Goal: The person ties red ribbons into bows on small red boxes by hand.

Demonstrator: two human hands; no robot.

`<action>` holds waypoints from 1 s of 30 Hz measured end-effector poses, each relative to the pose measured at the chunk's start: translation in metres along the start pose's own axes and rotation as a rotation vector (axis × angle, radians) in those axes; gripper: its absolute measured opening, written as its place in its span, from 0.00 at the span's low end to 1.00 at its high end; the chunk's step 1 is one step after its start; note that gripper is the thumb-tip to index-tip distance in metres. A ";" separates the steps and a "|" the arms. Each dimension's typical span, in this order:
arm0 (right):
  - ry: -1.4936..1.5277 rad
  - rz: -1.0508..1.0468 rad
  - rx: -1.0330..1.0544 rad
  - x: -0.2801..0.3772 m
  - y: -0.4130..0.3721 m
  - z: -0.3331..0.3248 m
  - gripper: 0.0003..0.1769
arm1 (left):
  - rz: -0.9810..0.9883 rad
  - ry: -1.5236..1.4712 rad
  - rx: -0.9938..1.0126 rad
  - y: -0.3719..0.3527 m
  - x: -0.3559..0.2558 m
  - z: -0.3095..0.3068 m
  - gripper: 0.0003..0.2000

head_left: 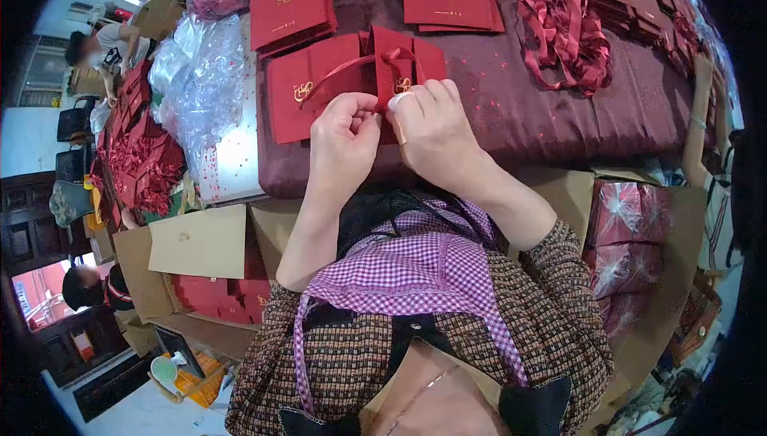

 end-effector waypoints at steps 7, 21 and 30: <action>0.487 0.404 0.127 -0.033 -0.009 0.022 0.06 | 0.032 0.021 -0.012 -0.005 -0.006 0.000 0.08; 0.455 0.207 0.114 -0.027 0.003 0.001 0.06 | -0.065 -0.135 0.045 -0.002 0.006 -0.001 0.08; 0.558 0.322 0.005 -0.038 -0.016 -0.005 0.07 | 0.263 0.006 0.259 0.003 -0.023 0.010 0.10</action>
Point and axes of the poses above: each hand's wrist, its own y-axis towards the middle knuckle, its own z-axis out of the palm, x = y × z, the point moved 9 cm from there along y, towards the middle knuckle, and after that the axes turned 1 degree about -y, right-handed, at the moved point
